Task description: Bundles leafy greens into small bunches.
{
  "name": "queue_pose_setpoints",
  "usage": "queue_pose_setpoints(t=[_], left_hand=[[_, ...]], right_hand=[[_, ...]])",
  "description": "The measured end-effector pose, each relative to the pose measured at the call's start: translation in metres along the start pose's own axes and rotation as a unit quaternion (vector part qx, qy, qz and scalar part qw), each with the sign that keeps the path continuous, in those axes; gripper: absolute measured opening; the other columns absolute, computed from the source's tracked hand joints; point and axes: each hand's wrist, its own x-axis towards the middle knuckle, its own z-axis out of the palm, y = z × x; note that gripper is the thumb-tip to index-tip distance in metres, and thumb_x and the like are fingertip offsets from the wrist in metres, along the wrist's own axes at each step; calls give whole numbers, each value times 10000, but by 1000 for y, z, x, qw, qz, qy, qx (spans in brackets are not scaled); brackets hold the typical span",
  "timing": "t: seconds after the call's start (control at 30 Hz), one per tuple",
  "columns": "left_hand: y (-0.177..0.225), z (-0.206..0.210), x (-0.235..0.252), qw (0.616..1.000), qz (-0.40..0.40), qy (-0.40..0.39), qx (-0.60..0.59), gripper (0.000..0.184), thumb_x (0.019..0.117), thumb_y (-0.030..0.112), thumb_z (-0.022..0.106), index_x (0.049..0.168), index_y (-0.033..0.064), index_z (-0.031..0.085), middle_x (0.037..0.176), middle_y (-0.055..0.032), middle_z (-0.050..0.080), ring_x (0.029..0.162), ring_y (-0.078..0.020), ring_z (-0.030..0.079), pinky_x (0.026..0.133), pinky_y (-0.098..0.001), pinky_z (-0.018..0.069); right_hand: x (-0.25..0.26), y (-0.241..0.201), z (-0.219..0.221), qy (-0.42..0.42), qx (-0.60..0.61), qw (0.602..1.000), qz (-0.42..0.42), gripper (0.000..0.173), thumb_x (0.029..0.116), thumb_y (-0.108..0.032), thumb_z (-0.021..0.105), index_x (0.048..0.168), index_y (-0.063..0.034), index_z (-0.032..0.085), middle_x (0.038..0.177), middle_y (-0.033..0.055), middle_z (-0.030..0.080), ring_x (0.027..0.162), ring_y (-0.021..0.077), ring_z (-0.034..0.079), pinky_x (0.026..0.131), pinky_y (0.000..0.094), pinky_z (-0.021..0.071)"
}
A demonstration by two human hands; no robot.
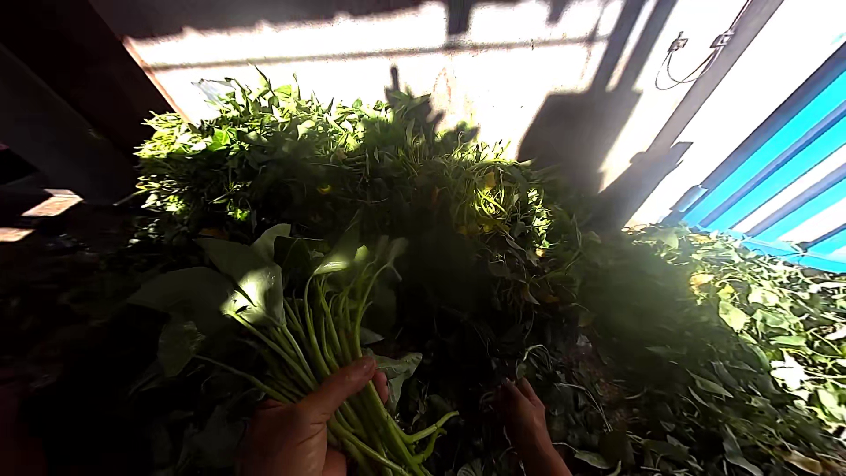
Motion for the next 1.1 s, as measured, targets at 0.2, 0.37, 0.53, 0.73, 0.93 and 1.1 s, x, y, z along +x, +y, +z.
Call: queue_pose_setpoints(t=[0.2, 0.37, 0.53, 0.73, 0.93, 1.1], left_hand=[[-23, 0, -3, 995, 31, -65, 63, 363, 758, -190, 754, 1081, -133, 596, 885, -268, 726, 698, -358, 731, 643, -452, 650], [-42, 2, -6, 987, 34, -105, 113, 381, 710, -181, 799, 1042, -117, 623, 829, -235, 732, 671, -329, 730, 616, -417, 644], [-52, 4, -11, 986, 3, -136, 93, 473, 674, -181, 826, 1087, -112, 606, 876, -242, 736, 720, -344, 740, 658, -446, 651], [-46, 1, -14, 980, 29, -176, 85, 458, 651, -129, 877, 1056, -102, 665, 930, -235, 742, 799, -324, 746, 732, -450, 650], [-39, 0, -21, 973, 56, -179, 139, 483, 588, -171, 862, 1021, -80, 668, 909, -185, 755, 816, -268, 755, 750, -389, 652], [-49, 2, -29, 966, 39, -218, 135, 456, 599, -208, 815, 1007, -81, 655, 879, -181, 750, 783, -269, 749, 736, -387, 650]], right_hand=[[-116, -3, -45, -196, -90, 962, -165, 380, 988, -30, 584, 1363, 32, 600, 975, 70, 740, 764, 102, 673, 692, 304, 581], [-161, -22, -41, -283, -143, 902, -292, 341, 988, -15, 604, 1317, 70, 626, 1088, 126, 738, 947, 160, 716, 881, 363, 603], [-190, -45, -30, -245, -299, 802, -454, 330, 1009, -91, 586, 1314, -12, 683, 1082, 191, 728, 1022, 313, 688, 972, 491, 537], [-210, -63, -30, -219, -390, 731, -515, 333, 1045, -163, 524, 1318, -92, 702, 1024, 158, 736, 971, 330, 692, 888, 509, 559], [-222, -82, -31, -267, -411, 744, -455, 491, 986, -239, 588, 1432, -36, 576, 1088, 170, 728, 981, 326, 695, 872, 552, 554], [-245, -98, -1, -402, -171, 872, -222, 627, 1050, -228, 565, 1574, -23, 287, 1153, 189, 705, 983, 297, 731, 871, 495, 626]])
